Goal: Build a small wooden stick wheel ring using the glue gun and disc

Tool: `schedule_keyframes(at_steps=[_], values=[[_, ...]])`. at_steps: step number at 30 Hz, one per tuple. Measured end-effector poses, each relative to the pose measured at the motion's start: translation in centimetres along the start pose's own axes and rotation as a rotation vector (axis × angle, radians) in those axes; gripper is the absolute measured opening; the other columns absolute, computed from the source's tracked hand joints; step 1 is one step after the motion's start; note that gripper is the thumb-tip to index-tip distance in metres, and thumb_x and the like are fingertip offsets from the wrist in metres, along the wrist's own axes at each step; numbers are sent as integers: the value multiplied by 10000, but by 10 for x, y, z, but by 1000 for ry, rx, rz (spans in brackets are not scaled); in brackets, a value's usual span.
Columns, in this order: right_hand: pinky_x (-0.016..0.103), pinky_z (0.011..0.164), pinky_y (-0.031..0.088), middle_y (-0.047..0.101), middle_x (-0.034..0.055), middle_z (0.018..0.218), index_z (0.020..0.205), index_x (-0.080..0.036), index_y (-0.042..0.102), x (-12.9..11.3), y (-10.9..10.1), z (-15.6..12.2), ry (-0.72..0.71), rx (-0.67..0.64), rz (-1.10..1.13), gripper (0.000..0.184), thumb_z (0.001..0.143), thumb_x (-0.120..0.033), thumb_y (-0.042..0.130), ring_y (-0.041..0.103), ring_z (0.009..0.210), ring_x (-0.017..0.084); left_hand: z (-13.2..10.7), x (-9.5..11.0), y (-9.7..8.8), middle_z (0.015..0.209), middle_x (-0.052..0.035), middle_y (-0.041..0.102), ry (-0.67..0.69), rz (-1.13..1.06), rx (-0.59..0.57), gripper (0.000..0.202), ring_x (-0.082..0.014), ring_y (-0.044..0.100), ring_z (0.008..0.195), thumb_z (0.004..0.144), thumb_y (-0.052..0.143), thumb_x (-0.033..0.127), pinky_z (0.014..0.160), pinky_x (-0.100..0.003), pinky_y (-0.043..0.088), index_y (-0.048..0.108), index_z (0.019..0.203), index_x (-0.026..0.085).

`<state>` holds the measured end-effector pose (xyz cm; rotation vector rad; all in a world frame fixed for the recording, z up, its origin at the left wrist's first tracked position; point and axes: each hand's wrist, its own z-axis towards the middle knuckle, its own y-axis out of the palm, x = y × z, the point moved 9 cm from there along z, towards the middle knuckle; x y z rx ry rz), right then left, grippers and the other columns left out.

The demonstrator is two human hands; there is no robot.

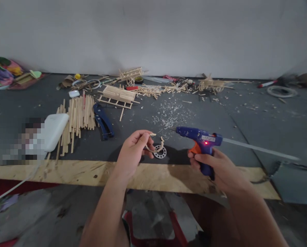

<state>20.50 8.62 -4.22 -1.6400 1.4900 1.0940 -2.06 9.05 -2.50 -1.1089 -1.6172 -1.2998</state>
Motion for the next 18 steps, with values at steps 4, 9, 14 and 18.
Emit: schedule_keyframes(at_steps=[4,9,14,18], values=[[201,476,392,570,-8,576,765,-177,658,6,10,0,9,-97,100,158,733,-316,726,488,523,98,1,-3,6,677,7,554,-22,-29,-36,146,-89,545,578,846,609,301,456,-192,472,650,878,164],[223,492,430,665,52,745,854,-178,676,12,18,-1,51,-147,231,241,705,-347,761,576,595,130,1,-6,9,670,13,547,-39,-103,-56,112,-83,540,578,829,632,274,429,-174,449,648,840,163],[227,495,464,698,62,841,814,-191,690,10,21,-4,29,-79,228,228,681,-352,782,640,669,163,1,-7,8,706,-1,589,-29,-105,-38,134,-120,605,633,822,642,295,419,-185,469,634,876,172],[247,494,468,653,31,672,693,-176,655,4,25,-4,-58,-69,156,239,694,-390,761,602,557,143,1,-5,7,660,10,574,-16,-109,-7,152,-111,604,606,817,648,305,440,-185,491,639,880,168]])
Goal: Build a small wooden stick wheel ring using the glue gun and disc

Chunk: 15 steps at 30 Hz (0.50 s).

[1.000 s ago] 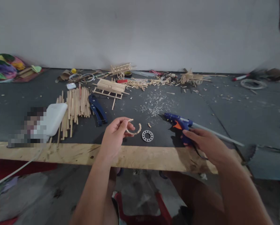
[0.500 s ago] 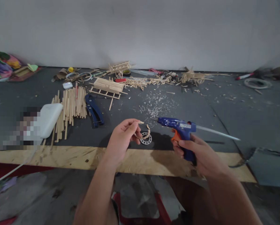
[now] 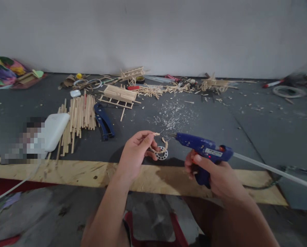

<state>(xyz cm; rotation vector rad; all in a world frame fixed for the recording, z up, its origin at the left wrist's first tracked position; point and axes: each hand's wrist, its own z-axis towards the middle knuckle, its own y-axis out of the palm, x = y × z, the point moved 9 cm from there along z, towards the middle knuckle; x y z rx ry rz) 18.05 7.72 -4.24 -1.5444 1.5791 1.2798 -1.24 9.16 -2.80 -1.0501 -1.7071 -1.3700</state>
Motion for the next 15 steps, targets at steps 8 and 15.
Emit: schedule_keyframes(at_steps=[8,15], values=[[267,516,430,555,-19,542,604,-183,549,2,5,4,-40,-4,-250,278,788,-374,634,593,477,142,0,-6,2,665,8,579,-61,11,-9,188,-109,610,574,814,648,340,381,-171,451,645,870,161],[278,517,428,518,-30,532,606,-189,526,7,5,4,-12,-19,-231,284,777,-390,631,586,474,152,-1,-7,4,647,13,567,-59,22,-19,204,-106,590,549,824,634,353,365,-175,447,644,877,156]])
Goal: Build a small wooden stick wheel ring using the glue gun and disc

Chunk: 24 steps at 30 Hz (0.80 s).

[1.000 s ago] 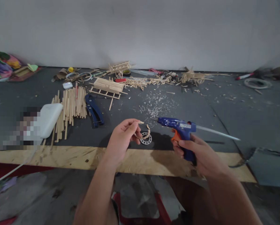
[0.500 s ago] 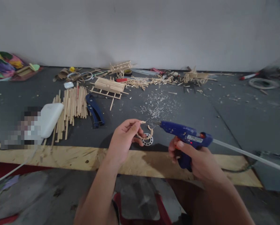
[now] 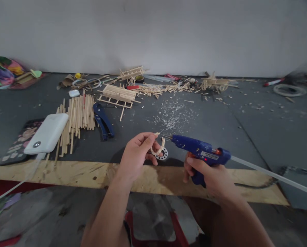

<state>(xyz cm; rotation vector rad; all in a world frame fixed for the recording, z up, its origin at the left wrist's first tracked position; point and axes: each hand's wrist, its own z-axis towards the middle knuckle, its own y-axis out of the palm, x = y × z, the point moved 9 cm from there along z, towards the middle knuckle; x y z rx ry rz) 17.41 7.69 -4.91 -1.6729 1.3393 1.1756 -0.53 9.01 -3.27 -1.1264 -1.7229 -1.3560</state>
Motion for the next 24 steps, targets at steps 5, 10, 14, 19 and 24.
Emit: schedule_keyframes(at_steps=[5,10,14,19,24], values=[[281,530,438,497,-32,522,579,-192,522,0,1,0,-1,-2,5,300,779,-386,631,581,472,149,-1,-2,0,650,16,572,-33,15,19,194,-105,591,537,805,652,345,353,-173,440,643,873,163],[284,521,450,487,-42,520,617,-197,531,0,-1,0,3,40,-16,258,761,-379,642,590,462,155,-1,-2,2,637,19,567,-41,12,26,195,-102,588,506,801,652,336,349,-177,444,630,867,154],[281,488,454,461,-51,494,609,-200,524,-5,1,0,-3,45,-25,238,740,-362,638,581,433,156,-1,-1,3,631,25,566,-39,9,19,184,-97,589,495,804,647,330,346,-172,444,625,857,155],[287,483,469,458,-51,491,600,-203,517,-7,3,0,-11,32,-10,233,740,-355,626,570,431,153,-1,-1,4,631,26,566,-45,5,21,188,-92,588,488,803,647,328,342,-165,438,624,862,151],[297,497,465,459,-56,480,610,-207,514,-4,-1,0,20,64,-65,221,735,-358,616,600,434,172,-2,-2,4,627,27,567,-52,11,25,202,-98,595,478,794,655,337,340,-171,441,622,865,151]])
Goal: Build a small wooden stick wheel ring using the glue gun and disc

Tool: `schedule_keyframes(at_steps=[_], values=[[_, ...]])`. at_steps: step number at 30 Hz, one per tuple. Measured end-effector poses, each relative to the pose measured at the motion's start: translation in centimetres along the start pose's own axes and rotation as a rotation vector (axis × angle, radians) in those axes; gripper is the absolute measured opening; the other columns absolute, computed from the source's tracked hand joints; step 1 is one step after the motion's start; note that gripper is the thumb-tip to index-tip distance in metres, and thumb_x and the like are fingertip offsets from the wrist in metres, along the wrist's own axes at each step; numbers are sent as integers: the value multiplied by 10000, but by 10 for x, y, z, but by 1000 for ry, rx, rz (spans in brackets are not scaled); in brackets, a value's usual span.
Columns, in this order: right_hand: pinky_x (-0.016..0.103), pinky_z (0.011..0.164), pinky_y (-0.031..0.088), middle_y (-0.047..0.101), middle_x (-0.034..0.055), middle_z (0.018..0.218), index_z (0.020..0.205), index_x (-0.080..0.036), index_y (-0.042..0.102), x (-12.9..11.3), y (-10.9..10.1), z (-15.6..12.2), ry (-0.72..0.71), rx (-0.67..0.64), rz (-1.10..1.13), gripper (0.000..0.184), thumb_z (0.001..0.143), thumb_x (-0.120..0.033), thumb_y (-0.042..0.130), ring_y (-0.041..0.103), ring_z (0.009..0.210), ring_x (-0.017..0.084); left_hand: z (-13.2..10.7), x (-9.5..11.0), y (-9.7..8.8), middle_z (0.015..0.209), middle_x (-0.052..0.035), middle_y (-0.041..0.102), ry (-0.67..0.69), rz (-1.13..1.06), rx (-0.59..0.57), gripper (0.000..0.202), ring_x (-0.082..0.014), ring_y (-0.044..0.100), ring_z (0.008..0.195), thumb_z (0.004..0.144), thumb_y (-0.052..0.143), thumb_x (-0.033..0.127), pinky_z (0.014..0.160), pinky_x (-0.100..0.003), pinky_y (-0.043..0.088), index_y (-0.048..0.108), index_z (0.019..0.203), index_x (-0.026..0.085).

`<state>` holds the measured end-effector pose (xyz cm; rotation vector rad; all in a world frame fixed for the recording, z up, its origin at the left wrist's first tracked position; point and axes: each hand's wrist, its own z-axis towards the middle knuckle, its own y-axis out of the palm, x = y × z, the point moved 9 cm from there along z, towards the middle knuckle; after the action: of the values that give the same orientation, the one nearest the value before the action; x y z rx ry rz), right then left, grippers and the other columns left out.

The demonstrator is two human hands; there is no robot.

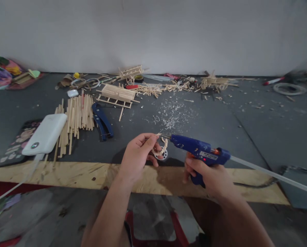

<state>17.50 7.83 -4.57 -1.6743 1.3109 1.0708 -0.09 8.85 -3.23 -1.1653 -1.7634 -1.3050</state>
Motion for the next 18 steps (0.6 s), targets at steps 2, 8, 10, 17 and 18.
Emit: schedule_keyframes(at_steps=[2,8,10,17,18], values=[[300,501,459,457,-58,475,612,-210,507,0,0,0,2,4,-13,221,732,-362,614,605,434,177,0,0,0,628,26,566,0,5,-2,210,-97,594,476,792,657,347,341,-171,439,625,865,153],[303,502,461,463,-45,463,591,-213,495,-4,-1,-1,-5,15,-26,245,718,-382,617,597,435,177,0,0,0,626,23,569,-2,15,1,211,-92,589,472,796,650,357,345,-167,429,627,862,158],[302,501,465,480,-30,462,581,-211,496,-2,-3,-1,-6,28,-37,263,714,-398,624,595,444,178,0,0,0,624,23,569,-2,16,8,208,-90,582,465,794,649,351,344,-168,425,624,862,157],[299,515,489,484,-29,480,607,-209,545,2,-13,3,-16,81,37,238,731,-380,655,574,463,161,-1,2,-1,628,24,576,8,35,-42,206,-86,571,470,803,651,361,342,-165,416,635,870,168],[298,518,496,485,-33,488,622,-212,559,1,-16,5,-19,102,81,216,726,-364,670,562,458,152,-1,1,-1,633,22,579,1,40,-48,203,-85,569,466,803,652,360,333,-163,405,635,869,169]])
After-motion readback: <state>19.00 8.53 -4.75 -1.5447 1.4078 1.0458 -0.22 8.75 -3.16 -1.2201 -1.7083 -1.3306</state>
